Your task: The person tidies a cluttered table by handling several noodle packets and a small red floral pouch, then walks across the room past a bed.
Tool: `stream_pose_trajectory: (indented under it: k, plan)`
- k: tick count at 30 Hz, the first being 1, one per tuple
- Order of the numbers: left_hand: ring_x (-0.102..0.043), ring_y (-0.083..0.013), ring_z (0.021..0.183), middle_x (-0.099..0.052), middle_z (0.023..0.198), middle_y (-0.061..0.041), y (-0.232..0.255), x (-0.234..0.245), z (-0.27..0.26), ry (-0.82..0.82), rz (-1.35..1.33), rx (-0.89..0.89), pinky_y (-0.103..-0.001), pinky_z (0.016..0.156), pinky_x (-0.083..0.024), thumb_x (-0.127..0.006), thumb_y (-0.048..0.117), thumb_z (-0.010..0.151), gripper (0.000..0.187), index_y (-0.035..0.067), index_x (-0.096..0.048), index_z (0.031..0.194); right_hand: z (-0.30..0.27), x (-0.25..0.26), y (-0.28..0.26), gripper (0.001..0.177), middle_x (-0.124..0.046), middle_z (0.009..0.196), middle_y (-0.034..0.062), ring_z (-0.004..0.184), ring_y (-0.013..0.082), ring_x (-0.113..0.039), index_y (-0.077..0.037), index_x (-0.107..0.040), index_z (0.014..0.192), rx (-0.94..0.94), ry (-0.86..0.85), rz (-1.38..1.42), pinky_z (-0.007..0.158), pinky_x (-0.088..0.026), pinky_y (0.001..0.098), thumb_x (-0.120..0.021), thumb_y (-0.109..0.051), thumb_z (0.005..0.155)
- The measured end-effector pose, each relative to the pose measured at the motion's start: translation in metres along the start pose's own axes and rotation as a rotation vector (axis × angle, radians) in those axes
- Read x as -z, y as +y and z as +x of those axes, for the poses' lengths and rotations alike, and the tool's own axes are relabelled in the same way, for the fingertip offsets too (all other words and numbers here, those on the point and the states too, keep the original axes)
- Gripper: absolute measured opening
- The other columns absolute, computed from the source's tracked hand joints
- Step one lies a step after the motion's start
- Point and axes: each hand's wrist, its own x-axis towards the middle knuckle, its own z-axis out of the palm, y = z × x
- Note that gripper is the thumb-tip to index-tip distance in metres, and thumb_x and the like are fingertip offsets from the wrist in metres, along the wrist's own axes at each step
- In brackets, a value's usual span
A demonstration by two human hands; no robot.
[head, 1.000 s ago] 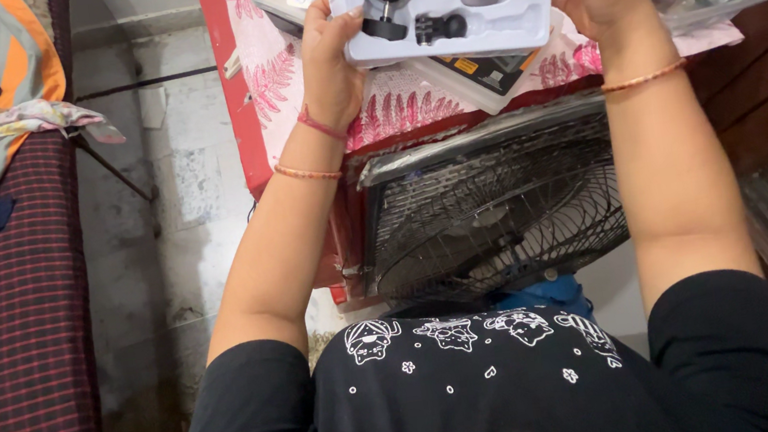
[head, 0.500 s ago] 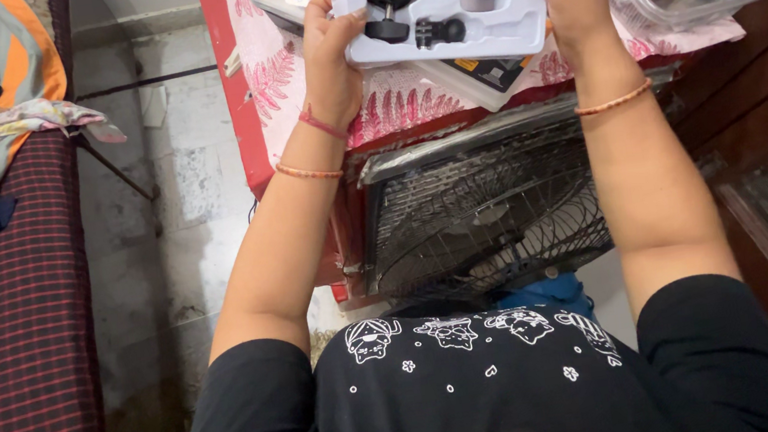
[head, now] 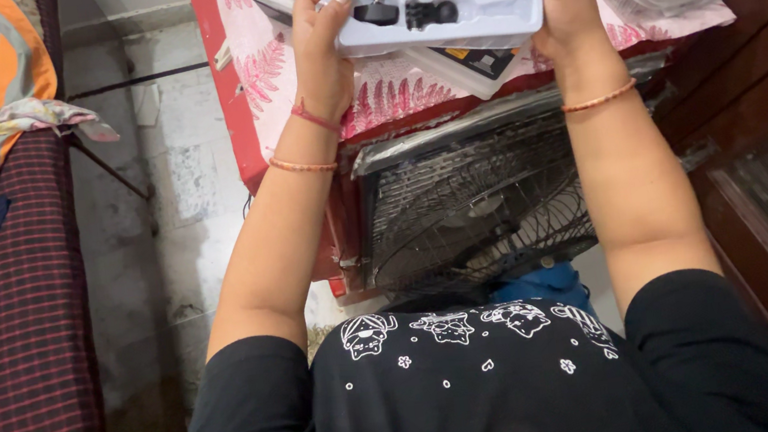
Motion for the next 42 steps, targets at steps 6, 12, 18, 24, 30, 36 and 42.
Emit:
stream_pose_trajectory:
  k: [6,12,18,24,30,36,42]
  plan:
    - [-0.069,-0.0187,0.106,-0.065,0.120,-0.010,0.017,-0.020,-0.008,-0.118,0.073,0.140,-0.036,0.085,-0.063,-0.067,0.022,0.096,0.052,0.007,-0.040,0.138,0.005,0.024,0.009,0.030,-0.069,0.112,0.0071,0.100,0.0216,-0.072,0.000,-0.058,0.135,0.007,0.147,0.194,0.086,-0.060,0.0365,-0.066,-0.016,0.111]
    - [-0.067,-0.0191,0.103,-0.064,0.124,-0.009,0.010,0.000,-0.005,-0.004,-0.043,0.078,-0.028,0.065,-0.054,-0.065,0.017,0.096,0.057,0.006,-0.043,0.147,0.005,0.041,0.002,0.032,-0.073,0.112,0.0096,0.103,0.0226,-0.074,-0.001,-0.062,0.126,0.017,0.178,0.039,0.088,-0.063,0.0377,-0.058,-0.029,0.111]
    - [-0.064,-0.0208,0.109,-0.060,0.125,-0.009,0.016,-0.002,-0.012,0.066,-0.142,-0.023,-0.031,0.072,-0.055,-0.058,0.016,0.103,0.048,0.004,-0.047,0.148,0.006,0.113,0.002,0.026,-0.071,0.109,0.0065,0.098,0.0180,-0.071,-0.003,-0.061,0.123,0.199,0.522,-0.192,0.084,-0.064,0.0388,-0.062,-0.026,0.112]
    - [-0.065,-0.0229,0.113,-0.059,0.125,-0.010,0.033,-0.019,-0.017,0.129,-0.144,-0.048,-0.041,0.085,-0.063,-0.056,0.015,0.098,0.046,0.007,-0.043,0.142,-0.010,0.147,0.032,0.030,-0.073,0.102,0.0111,0.087,0.0222,-0.072,-0.003,-0.071,0.119,0.106,0.434,-1.120,0.077,-0.061,0.0357,-0.074,-0.018,0.093]
    - [-0.065,-0.0224,0.114,-0.060,0.128,-0.013,0.047,0.000,-0.003,0.038,-0.057,-0.011,-0.038,0.088,-0.060,-0.058,0.014,0.098,0.049,0.004,-0.043,0.144,-0.018,0.118,0.037,0.027,-0.074,0.101,0.0224,0.094,0.0400,-0.069,-0.005,-0.080,0.108,-0.077,0.334,-1.709,0.083,-0.054,0.0491,-0.080,-0.019,0.086]
    - [-0.066,-0.0231,0.114,-0.059,0.131,-0.015,0.051,0.025,0.010,-0.045,-0.062,0.082,-0.041,0.096,-0.061,-0.059,0.008,0.096,0.056,0.003,-0.037,0.148,-0.021,0.093,0.036,0.021,-0.076,0.103,0.0167,0.096,0.0335,-0.072,-0.006,-0.080,0.108,0.054,0.483,-1.572,0.087,-0.056,0.0436,-0.079,-0.011,0.087]
    - [-0.067,-0.0254,0.118,-0.058,0.133,-0.016,0.057,0.041,0.009,-0.104,-0.139,0.157,-0.046,0.096,-0.062,-0.057,0.009,0.096,0.057,0.006,-0.031,0.147,-0.014,-0.008,0.006,0.022,-0.072,0.120,0.0114,0.107,0.0199,-0.071,-0.001,-0.074,0.115,0.363,0.455,-0.867,0.092,-0.059,0.0305,-0.077,0.006,0.095]
